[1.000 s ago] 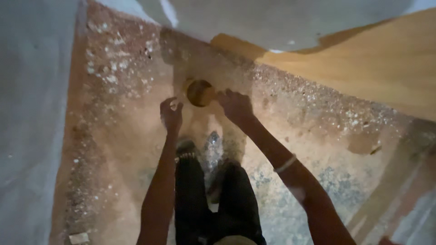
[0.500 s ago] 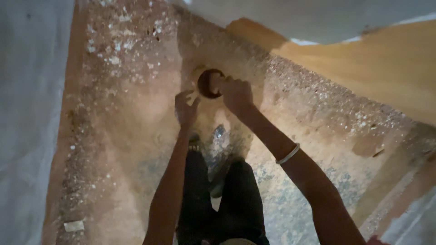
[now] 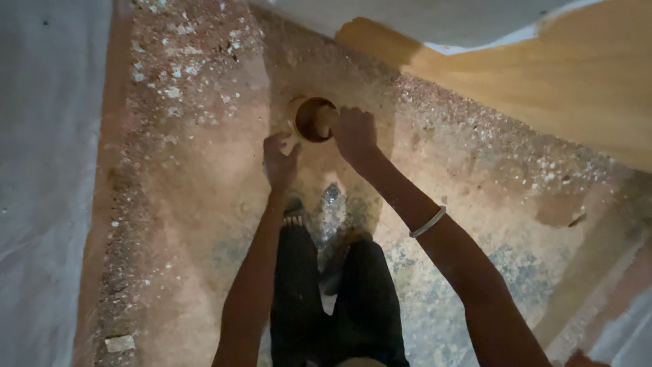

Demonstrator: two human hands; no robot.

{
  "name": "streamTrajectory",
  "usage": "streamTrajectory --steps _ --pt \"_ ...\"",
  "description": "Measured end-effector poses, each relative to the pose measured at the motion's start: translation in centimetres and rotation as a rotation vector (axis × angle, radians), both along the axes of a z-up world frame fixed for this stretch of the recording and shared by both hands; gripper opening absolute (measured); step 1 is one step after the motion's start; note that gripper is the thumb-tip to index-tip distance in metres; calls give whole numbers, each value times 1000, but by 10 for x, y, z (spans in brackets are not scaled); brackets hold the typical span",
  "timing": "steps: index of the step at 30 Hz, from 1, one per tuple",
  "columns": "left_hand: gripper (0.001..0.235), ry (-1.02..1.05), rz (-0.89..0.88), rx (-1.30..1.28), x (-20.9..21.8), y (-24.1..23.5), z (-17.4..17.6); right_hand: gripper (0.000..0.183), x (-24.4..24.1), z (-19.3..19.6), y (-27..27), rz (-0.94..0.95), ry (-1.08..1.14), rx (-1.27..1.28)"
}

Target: The person paints a wall with a brush, repeatedly dipping the brush into a small container on the floor to reload paint. The person works on the upper section of a wall near the ceiling, covering a white primed area with beige paint.

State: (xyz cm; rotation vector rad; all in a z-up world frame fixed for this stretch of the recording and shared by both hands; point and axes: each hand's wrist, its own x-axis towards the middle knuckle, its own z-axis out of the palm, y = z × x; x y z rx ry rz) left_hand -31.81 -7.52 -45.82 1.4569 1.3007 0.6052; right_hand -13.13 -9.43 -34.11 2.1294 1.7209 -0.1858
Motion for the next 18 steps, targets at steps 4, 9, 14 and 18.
streamTrajectory --steps 4,9,14,18 --pt "45 -14 25 -26 2 -3 -8 24 4 6 1 -64 49 -3" --pt "43 -42 13 36 8 8 -4 27 9 38 4 -162 127 -23" --pt "54 -12 61 -9 19 17 15 40 5 60 -31 -98 151 83" --pt "67 5 18 56 20 24 21 45 5 55 -64 12 115 107"
